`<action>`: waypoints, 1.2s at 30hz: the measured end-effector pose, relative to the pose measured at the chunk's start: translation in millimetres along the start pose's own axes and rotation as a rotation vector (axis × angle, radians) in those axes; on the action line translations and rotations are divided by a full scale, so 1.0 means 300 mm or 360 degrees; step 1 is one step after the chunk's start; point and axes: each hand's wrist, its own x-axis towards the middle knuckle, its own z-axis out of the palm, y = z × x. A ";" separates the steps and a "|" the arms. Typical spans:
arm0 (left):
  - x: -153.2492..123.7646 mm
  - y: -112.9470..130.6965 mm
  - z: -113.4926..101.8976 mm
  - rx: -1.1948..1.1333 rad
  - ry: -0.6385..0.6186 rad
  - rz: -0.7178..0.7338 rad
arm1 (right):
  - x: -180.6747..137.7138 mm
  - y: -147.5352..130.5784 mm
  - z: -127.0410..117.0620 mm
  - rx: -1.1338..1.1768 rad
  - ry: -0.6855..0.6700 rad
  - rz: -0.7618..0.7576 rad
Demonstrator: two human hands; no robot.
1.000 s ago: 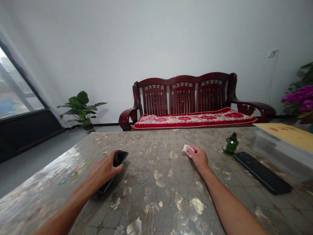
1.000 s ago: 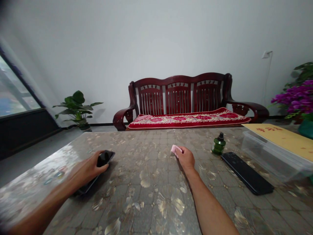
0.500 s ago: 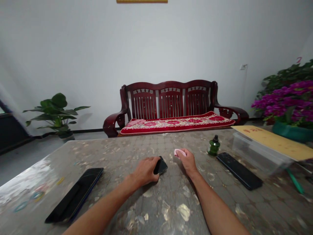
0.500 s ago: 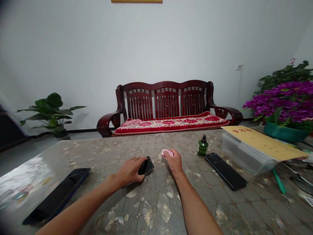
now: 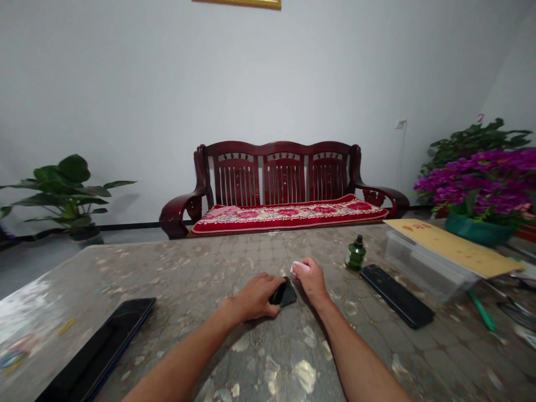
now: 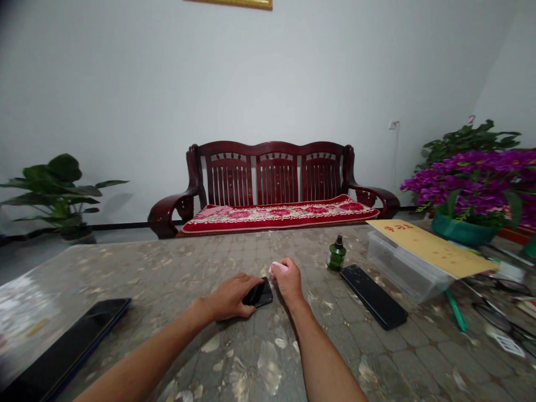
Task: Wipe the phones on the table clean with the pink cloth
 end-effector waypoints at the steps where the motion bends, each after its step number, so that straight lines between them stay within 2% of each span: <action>1: 0.001 -0.002 0.002 -0.0019 0.0009 0.0021 | 0.001 0.005 0.001 -0.0015 0.0015 0.0006; 7: -0.009 -0.027 0.010 -0.0124 0.0062 0.0040 | 0.001 0.015 -0.002 -0.0096 0.0055 0.0029; 11: -0.055 -0.072 0.031 -0.0188 0.0029 0.0009 | 0.002 0.011 -0.012 -0.0270 0.0056 -0.0082; 16: -0.187 -0.111 0.049 -0.0168 0.0147 -0.0282 | -0.004 0.001 -0.013 -0.0383 0.0048 -0.0229; 19: -0.255 -0.116 0.052 -0.0203 0.0234 -0.0398 | -0.025 -0.021 -0.009 -0.0558 -0.0079 -0.0483; 23: -0.291 -0.126 0.078 -0.0266 0.0373 -0.0426 | -0.065 -0.060 -0.006 -0.0902 -0.0354 -0.0769; 27: -0.299 -0.141 0.118 -0.0304 0.0528 -0.0457 | -0.090 -0.086 -0.003 -0.1249 -0.0426 -0.0830; 31: -0.302 -0.148 0.140 -0.0355 0.0590 -0.0478 | -0.099 -0.092 0.001 -0.1477 -0.0463 -0.0879; 36: -0.300 -0.147 0.142 -0.0386 0.0633 -0.0461 | -0.130 -0.110 0.024 -0.1537 -0.0524 -0.0918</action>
